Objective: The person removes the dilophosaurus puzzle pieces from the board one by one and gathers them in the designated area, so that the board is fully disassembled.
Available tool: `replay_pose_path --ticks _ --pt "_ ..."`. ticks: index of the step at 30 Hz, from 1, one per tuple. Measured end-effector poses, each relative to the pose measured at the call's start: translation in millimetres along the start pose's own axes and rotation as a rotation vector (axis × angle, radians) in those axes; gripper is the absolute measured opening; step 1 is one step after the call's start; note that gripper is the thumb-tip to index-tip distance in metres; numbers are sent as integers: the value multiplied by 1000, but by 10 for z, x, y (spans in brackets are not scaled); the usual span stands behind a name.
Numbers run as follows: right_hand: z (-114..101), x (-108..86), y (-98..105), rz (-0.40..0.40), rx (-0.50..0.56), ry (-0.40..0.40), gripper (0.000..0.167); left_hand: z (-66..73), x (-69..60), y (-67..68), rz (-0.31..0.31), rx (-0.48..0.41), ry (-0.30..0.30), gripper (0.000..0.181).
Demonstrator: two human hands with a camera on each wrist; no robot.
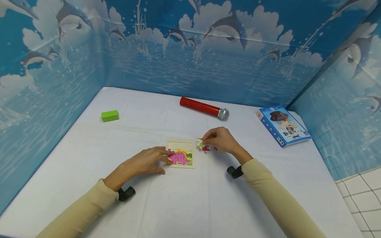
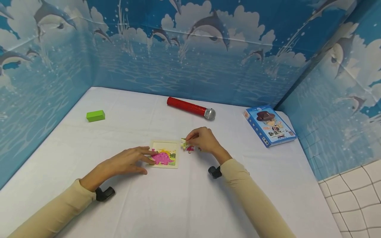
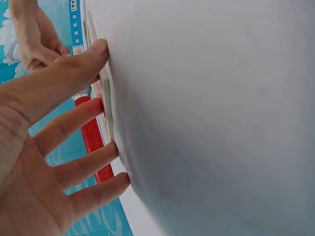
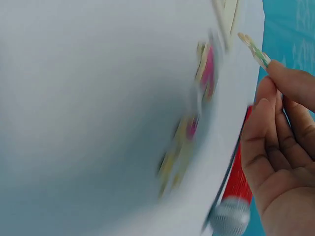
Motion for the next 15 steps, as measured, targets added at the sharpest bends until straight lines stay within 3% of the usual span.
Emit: replay_pose_path --ticks 10,15 --pt "562 -444 528 -22 18 -191 22 19 -10 13 9 -3 1 42" --pt "771 -537 629 -26 -18 -232 20 19 -12 2 8 -13 2 42"
Point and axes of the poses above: each hand's wrist, its own x-axis towards the middle knuckle, its own y-axis out of the back of the hand, z = x × y, the point moved 2 cm from there along x, towards the middle knuckle, and after that the axes turned 5 degrees about -z, right-handed, at the moved point
